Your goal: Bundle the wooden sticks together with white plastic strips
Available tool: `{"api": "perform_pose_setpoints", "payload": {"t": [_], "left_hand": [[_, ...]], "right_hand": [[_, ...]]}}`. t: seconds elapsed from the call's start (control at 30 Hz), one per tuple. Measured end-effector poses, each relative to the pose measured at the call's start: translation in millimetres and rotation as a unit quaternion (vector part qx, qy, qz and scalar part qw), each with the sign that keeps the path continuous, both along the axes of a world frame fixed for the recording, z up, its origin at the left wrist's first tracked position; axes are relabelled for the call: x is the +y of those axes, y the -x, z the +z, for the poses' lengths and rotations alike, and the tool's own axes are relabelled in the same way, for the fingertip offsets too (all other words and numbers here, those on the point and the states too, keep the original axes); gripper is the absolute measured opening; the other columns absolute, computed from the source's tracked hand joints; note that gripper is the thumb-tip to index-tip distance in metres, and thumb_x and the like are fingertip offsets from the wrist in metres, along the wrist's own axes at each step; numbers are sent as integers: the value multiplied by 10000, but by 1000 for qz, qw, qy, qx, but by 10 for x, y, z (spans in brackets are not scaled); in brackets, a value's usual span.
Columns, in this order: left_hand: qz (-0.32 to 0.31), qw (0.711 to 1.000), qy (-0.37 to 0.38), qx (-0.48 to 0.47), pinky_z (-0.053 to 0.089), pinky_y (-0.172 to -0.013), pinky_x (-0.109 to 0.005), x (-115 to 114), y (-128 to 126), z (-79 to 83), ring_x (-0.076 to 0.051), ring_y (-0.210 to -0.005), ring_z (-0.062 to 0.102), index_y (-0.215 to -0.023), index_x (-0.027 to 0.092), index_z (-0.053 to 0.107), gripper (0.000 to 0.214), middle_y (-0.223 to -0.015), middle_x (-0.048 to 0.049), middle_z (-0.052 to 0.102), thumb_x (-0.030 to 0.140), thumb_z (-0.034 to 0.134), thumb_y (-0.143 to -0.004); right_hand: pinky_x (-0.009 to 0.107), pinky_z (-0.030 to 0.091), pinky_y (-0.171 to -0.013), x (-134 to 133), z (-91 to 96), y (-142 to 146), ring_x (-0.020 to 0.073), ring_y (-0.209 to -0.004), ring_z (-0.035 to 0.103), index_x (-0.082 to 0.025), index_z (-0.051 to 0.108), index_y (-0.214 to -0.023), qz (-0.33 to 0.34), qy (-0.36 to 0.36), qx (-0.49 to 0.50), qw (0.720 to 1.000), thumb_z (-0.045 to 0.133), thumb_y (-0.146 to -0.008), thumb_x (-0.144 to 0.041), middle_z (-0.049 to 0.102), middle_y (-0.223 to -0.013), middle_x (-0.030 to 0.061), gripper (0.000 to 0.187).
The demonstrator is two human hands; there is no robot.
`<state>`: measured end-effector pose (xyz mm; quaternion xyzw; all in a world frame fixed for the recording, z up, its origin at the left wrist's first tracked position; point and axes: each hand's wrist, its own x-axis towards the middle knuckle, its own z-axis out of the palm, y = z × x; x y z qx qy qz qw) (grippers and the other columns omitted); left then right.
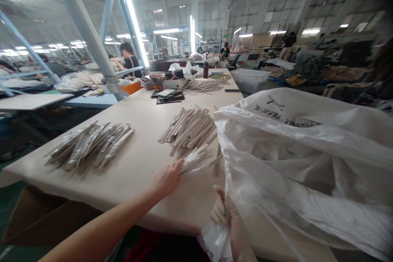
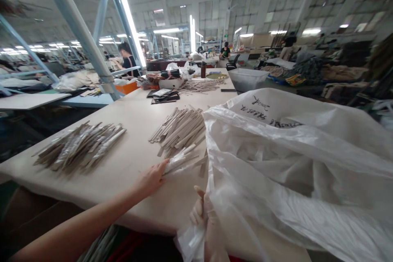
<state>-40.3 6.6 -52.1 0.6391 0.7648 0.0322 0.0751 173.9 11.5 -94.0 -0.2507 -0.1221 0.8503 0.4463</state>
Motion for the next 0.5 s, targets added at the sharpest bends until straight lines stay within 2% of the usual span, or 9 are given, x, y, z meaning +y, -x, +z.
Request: {"api": "perform_pose_setpoints", "payload": {"t": [0.07, 0.13, 0.23, 0.3, 0.4, 0.5], "left_hand": [[-5, 1000, -11, -12, 406, -876, -287, -109, 133, 68, -209, -1055, 546, -1324, 190, 304, 655, -1207, -88, 556, 80, 437, -692], [20, 999, -38, -13, 425, -847, -267, -217, 400, 167, -192, -1018, 569, -1341, 203, 259, 649, -1186, -69, 570, 114, 428, -721], [138, 987, -76, 42, 453, -779, -259, -337, 1029, 335, -190, -928, 609, -1364, 206, 198, 648, -1101, -56, 612, 175, 431, -760], [211, 970, -85, 82, 441, -815, -283, -392, 1496, 413, -214, -990, 584, -1371, 167, 193, 654, -1179, -107, 566, 178, 436, -765], [277, 950, -84, 117, 390, -894, -393, -445, 2039, 405, -316, -1151, 461, -1356, 134, 258, 673, -1346, -186, 402, 222, 513, -739], [291, 946, -71, 128, 347, -916, -463, -451, 2288, 273, -368, -1217, 365, -1287, 173, 401, 569, -1384, -164, 365, 311, 538, -751]], "right_hand": [[174, 181, -375, 5, -42, -4, 34, -394, 143, -189, 682, -906, 12, -1, 10, 1000, 681, -685, -389, 222, -462, -105, 298], [172, 172, -356, 20, -109, -16, 29, -378, 131, -192, 692, -887, 35, -4, 18, 999, 702, -660, -393, 219, -446, -108, 304], [164, 196, -345, 85, -278, -44, 23, -359, 120, -219, 693, -909, 71, -14, 31, 997, 710, -651, -400, 200, -424, -116, 317], [159, 209, -335, 164, -436, -57, 18, -333, 105, -248, 693, -920, 109, -23, 45, 993, 706, -647, -425, 166, -398, -126, 325], [162, 179, -295, 299, -665, -62, 16, -269, 61, -301, 705, -879, 190, -47, 72, 978, 698, -615, -499, 75, -323, -138, 329], [163, 182, -299, 365, -755, -70, 16, -263, 42, -321, 706, -865, 200, -51, 59, 977, 693, -602, -528, 41, -302, -141, 335]]}}
